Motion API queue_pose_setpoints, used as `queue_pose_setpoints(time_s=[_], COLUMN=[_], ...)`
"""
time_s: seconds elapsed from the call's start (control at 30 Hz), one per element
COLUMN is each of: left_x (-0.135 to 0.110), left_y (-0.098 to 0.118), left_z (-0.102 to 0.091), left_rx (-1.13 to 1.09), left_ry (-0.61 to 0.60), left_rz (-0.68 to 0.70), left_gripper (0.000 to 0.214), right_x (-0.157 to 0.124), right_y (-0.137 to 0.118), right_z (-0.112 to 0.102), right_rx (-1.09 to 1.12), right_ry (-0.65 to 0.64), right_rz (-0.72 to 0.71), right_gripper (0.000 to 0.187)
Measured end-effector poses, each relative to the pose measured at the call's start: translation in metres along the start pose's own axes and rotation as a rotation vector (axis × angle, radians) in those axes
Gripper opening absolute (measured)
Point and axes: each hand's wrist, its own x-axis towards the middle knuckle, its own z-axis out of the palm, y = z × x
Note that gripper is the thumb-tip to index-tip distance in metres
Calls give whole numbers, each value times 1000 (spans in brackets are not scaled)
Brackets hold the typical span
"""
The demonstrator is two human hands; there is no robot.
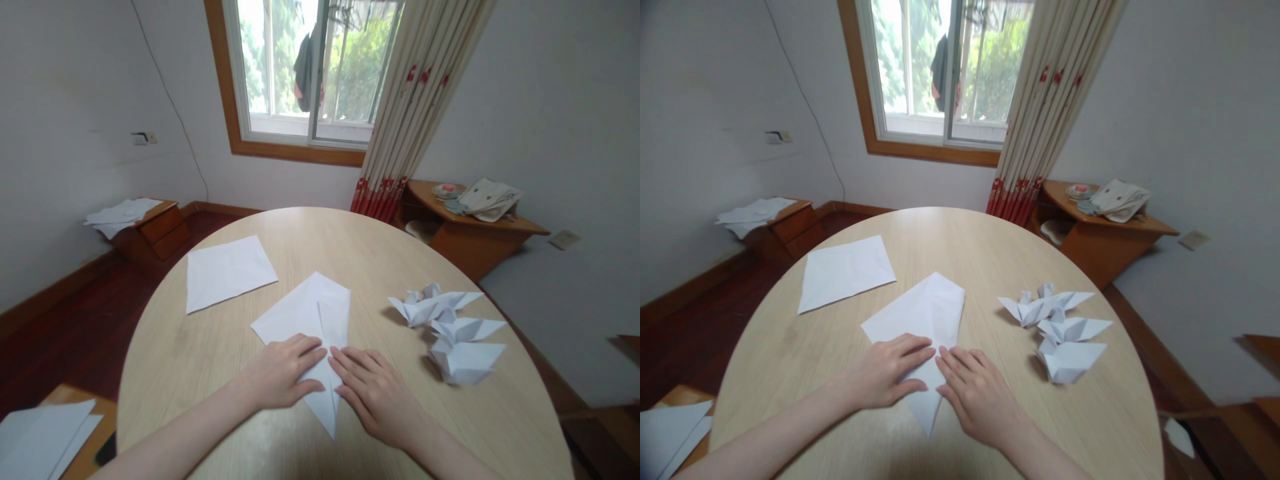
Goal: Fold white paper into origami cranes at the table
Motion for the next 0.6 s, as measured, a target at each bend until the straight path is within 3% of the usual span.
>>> queue_pose_setpoints(time_s=[0.3,0.6], left_x=[1,4], left_y=[6,11], left_z=[-1,0], left_rx=[128,233], left_ry=[-51,-84], left_rz=[82,80], left_gripper=[37,24], right_x=[0,2], right_y=[1,12], right_z=[2,-4], right_rx=[79,325], right_ry=[7,215], right_rz=[48,134], right_gripper=[35,28])
